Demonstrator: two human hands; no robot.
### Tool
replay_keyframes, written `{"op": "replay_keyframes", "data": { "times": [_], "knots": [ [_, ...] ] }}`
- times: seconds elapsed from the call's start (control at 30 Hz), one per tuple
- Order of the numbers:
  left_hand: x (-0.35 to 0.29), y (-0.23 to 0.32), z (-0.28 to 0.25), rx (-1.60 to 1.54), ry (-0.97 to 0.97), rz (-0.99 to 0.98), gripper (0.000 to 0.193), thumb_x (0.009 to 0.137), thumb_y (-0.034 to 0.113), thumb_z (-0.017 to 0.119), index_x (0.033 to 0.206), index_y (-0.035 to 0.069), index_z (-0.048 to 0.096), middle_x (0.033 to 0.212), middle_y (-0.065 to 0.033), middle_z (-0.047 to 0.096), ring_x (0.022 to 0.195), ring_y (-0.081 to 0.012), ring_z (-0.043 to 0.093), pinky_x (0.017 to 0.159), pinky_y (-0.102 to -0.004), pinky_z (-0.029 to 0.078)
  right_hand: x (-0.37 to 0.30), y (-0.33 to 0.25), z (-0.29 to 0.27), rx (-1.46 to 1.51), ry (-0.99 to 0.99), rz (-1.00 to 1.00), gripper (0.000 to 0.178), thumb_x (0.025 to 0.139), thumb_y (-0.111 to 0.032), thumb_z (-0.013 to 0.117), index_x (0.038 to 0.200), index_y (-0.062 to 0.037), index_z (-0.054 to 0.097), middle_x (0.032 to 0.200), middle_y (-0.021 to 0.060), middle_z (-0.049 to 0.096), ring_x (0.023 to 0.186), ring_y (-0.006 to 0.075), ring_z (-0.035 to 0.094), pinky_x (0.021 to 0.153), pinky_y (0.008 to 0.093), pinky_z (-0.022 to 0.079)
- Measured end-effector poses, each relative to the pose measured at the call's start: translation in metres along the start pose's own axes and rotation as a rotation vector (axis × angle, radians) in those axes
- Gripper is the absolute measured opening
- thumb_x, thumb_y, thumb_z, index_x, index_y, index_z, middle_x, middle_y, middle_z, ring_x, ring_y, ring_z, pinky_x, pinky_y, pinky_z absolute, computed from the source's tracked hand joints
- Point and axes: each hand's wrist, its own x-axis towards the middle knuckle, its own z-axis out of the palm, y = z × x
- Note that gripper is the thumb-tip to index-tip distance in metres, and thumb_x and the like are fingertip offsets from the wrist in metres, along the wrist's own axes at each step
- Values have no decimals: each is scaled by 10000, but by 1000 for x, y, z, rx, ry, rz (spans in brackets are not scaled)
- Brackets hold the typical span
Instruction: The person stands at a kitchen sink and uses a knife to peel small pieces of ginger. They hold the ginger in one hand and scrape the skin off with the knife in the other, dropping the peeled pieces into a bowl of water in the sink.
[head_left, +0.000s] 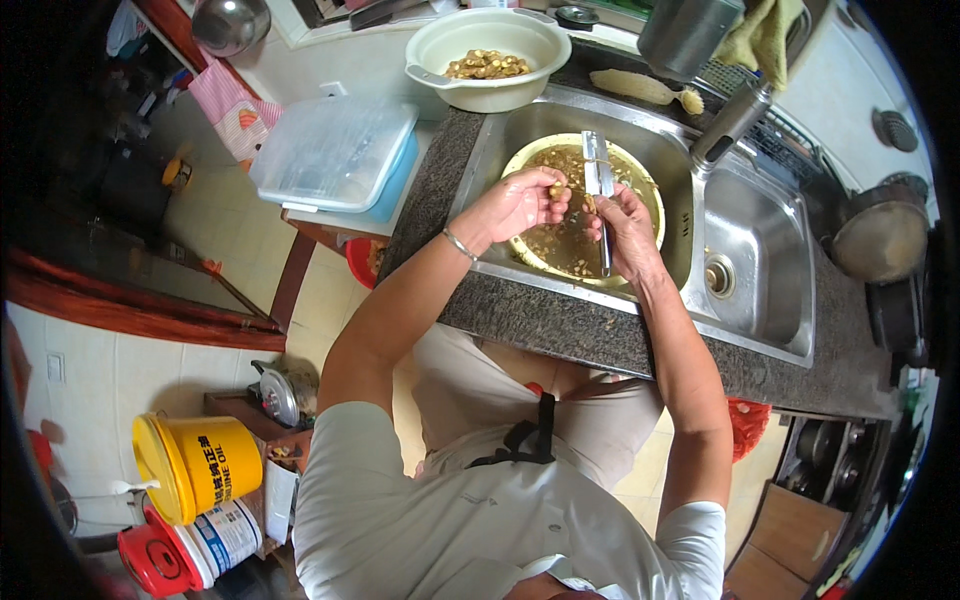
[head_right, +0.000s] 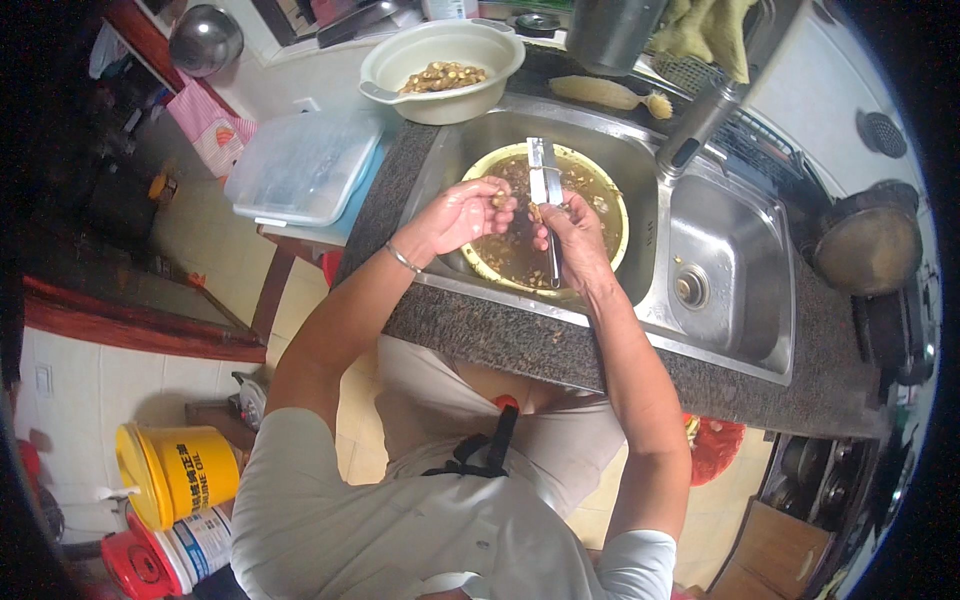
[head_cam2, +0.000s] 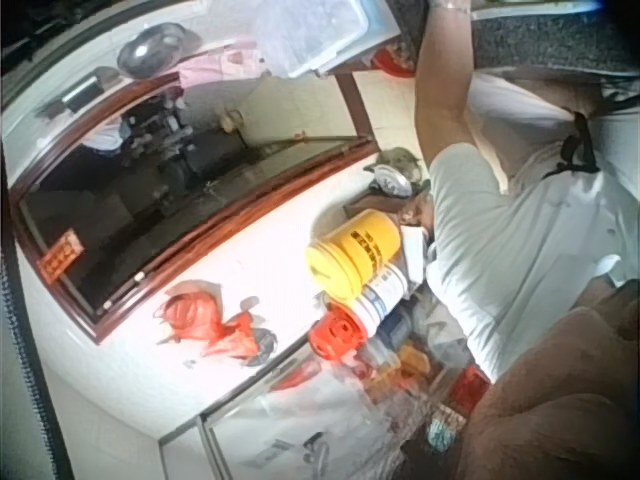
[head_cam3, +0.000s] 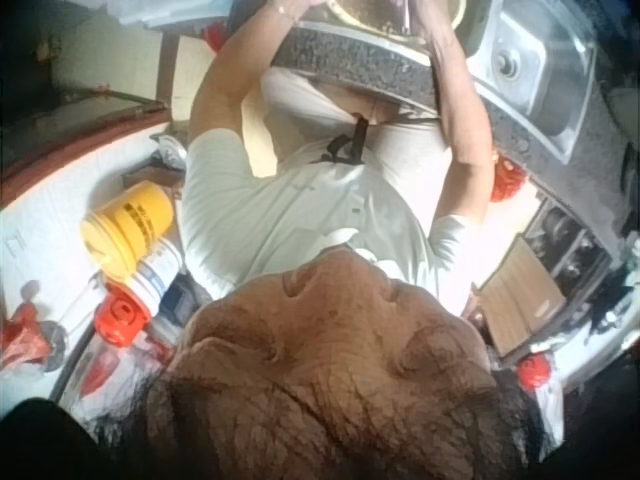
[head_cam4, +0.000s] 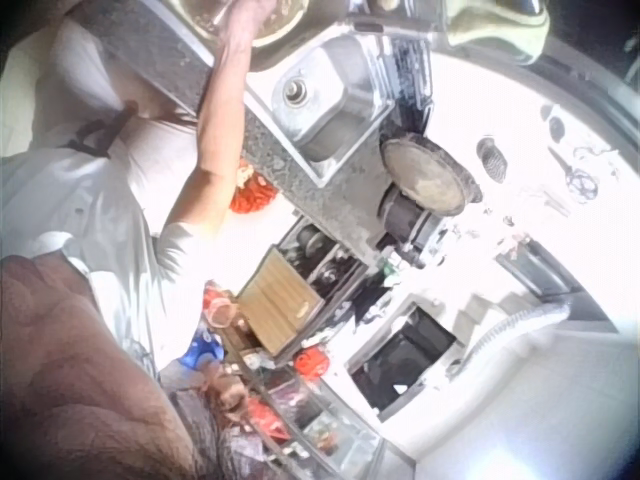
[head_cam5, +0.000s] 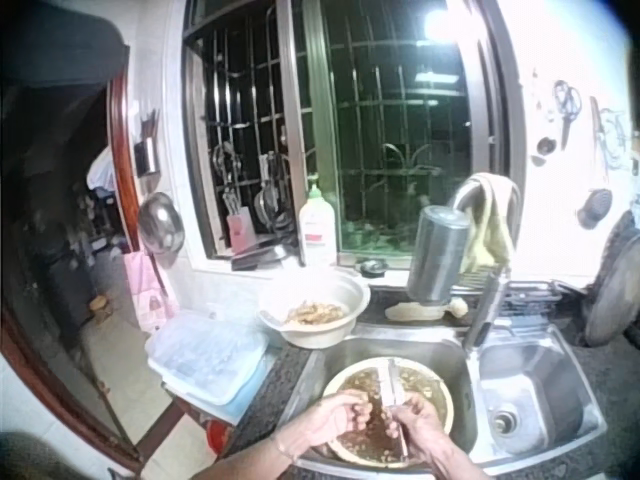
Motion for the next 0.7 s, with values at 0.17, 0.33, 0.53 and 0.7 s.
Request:
{"op": "replay_keyframes", "data": {
  "times": [0.17,0.33,0.53,0.7],
  "knots": [
    [-2,-6,9,152,159,-178,301,960,337,537,1007,49,607,901,-95,631,825,-203,607,747,-355,518,1,8,10,-375,79,-127,210,939,-58,616,1116,-19,510,808,32,607,629,89,562,532,228,462],
    [-2,-10,18,342,158,-181,240,978,289,570,944,51,579,805,-53,579,682,-142,553,578,-277,439,7,16,3,-498,104,-230,241,940,-67,627,1146,-10,514,774,7,588,622,66,540,509,217,425],
    [-3,-9,15,302,161,-112,171,952,199,611,959,31,577,840,-84,613,704,-147,569,590,-271,451,9,18,3,-591,65,-273,220,944,-62,619,1135,-14,519,772,-6,579,623,57,522,519,213,418],
    [0,-9,10,249,198,-92,138,920,116,645,990,20,576,874,-113,641,737,-145,590,616,-265,469,6,17,9,-609,97,-279,180,953,-57,593,1117,-19,528,799,9,583,633,64,525,534,221,430]
  ]
}}
